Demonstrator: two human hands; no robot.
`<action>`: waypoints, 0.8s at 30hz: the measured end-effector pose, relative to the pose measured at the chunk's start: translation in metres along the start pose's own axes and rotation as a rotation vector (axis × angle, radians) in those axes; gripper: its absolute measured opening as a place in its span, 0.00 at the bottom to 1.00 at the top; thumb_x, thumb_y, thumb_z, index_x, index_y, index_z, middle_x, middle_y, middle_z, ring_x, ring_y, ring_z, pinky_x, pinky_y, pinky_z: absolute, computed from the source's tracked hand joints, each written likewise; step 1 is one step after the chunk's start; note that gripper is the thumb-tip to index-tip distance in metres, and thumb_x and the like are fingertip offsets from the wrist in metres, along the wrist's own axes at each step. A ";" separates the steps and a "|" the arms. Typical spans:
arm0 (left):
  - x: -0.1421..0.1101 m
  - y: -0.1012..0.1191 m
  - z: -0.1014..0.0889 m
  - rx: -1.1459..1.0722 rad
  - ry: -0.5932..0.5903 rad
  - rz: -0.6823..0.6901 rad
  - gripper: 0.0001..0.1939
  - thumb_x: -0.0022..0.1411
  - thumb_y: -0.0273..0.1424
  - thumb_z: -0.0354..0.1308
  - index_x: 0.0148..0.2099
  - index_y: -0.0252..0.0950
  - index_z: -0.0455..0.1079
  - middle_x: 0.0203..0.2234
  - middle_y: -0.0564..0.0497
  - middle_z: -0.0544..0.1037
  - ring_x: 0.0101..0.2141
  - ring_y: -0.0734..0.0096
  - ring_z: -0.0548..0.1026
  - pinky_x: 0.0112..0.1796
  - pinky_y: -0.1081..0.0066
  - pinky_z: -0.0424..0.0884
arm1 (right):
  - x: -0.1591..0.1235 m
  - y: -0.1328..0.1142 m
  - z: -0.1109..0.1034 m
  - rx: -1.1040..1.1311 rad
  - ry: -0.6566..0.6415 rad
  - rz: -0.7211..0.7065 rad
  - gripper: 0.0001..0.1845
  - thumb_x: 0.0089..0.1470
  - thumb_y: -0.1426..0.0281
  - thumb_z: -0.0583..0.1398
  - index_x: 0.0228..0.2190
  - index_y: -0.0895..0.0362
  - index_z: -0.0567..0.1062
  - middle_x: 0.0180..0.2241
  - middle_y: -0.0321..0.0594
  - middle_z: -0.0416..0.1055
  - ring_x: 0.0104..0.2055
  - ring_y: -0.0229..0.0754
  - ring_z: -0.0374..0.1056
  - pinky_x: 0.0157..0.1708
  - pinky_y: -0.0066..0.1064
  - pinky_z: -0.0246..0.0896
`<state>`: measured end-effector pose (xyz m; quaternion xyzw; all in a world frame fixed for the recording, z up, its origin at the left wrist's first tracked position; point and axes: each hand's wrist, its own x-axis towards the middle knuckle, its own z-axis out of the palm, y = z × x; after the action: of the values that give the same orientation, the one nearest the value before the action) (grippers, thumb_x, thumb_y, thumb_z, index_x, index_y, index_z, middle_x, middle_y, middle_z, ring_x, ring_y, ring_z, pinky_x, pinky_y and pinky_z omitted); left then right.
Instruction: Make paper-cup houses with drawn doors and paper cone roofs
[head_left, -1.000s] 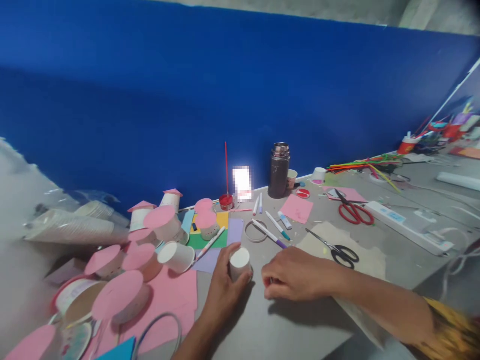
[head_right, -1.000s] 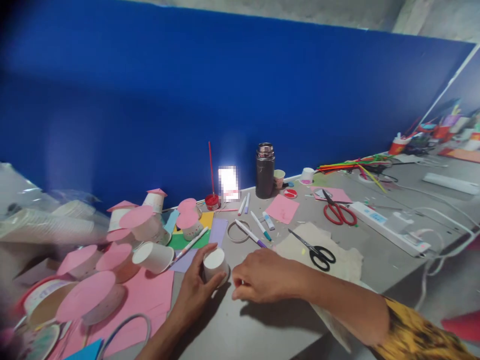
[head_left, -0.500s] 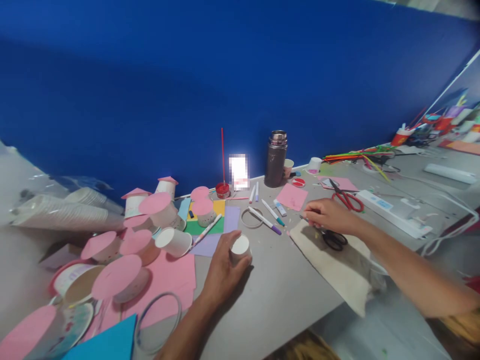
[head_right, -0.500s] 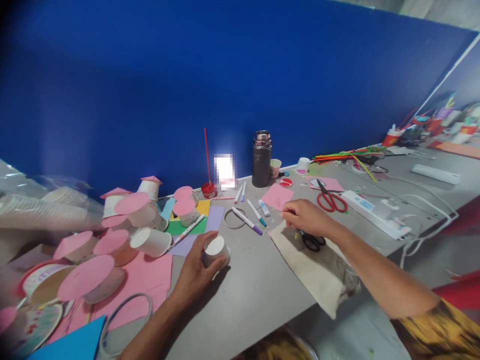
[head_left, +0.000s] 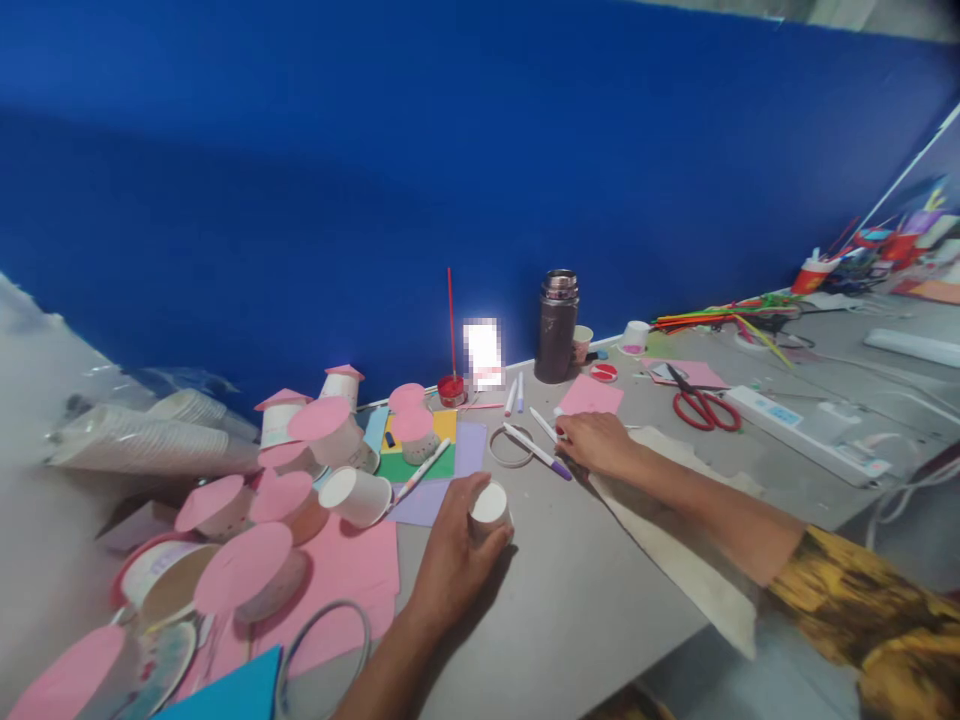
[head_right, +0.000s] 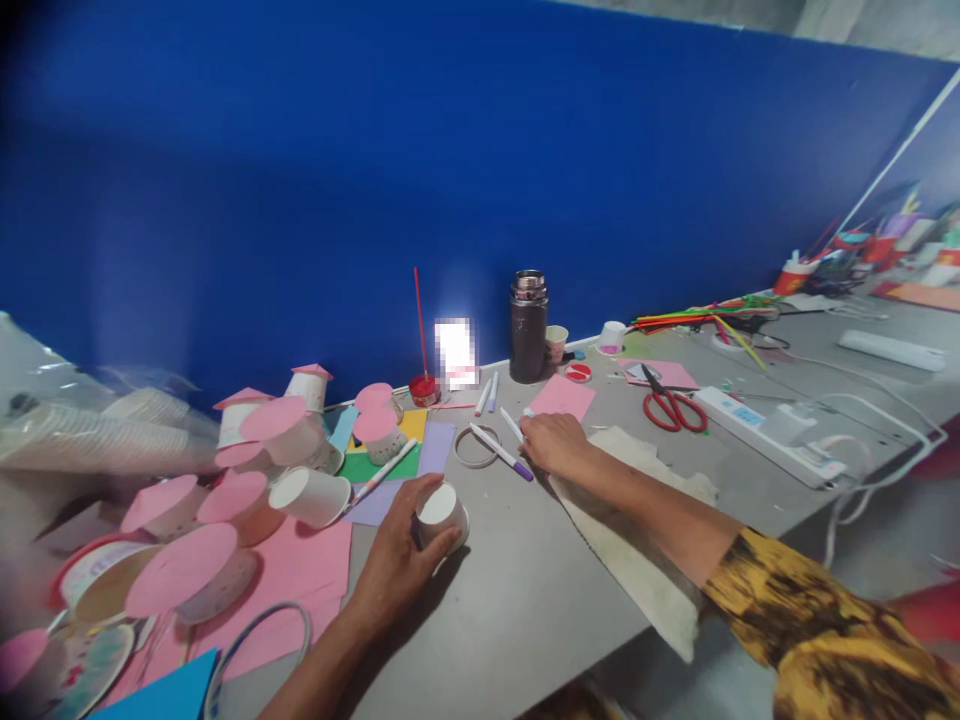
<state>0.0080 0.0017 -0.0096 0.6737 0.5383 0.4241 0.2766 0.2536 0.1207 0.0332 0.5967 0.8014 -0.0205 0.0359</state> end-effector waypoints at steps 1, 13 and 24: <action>0.000 -0.002 0.000 0.029 -0.011 0.016 0.27 0.57 0.27 0.63 0.60 0.39 0.68 0.55 0.42 0.74 0.57 0.53 0.72 0.59 0.52 0.67 | 0.001 -0.002 0.003 -0.015 -0.006 0.003 0.16 0.66 0.61 0.62 0.48 0.59 0.76 0.47 0.44 0.76 0.47 0.47 0.74 0.49 0.46 0.71; 0.000 -0.004 -0.001 0.100 -0.034 0.047 0.26 0.60 0.27 0.60 0.60 0.38 0.65 0.56 0.42 0.73 0.58 0.55 0.72 0.58 0.53 0.70 | 0.006 -0.011 0.015 -0.029 0.037 0.069 0.19 0.67 0.61 0.61 0.54 0.58 0.73 0.49 0.44 0.75 0.46 0.46 0.75 0.47 0.45 0.73; -0.002 -0.004 0.000 0.123 -0.011 0.103 0.27 0.58 0.24 0.60 0.60 0.40 0.65 0.55 0.43 0.72 0.57 0.56 0.72 0.58 0.53 0.70 | 0.002 -0.010 0.016 -0.008 0.060 0.068 0.15 0.67 0.64 0.57 0.51 0.57 0.74 0.43 0.45 0.80 0.43 0.49 0.77 0.42 0.40 0.67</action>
<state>0.0062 0.0008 -0.0138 0.7185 0.5263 0.4003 0.2157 0.2444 0.1187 0.0172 0.6238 0.7814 0.0019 0.0148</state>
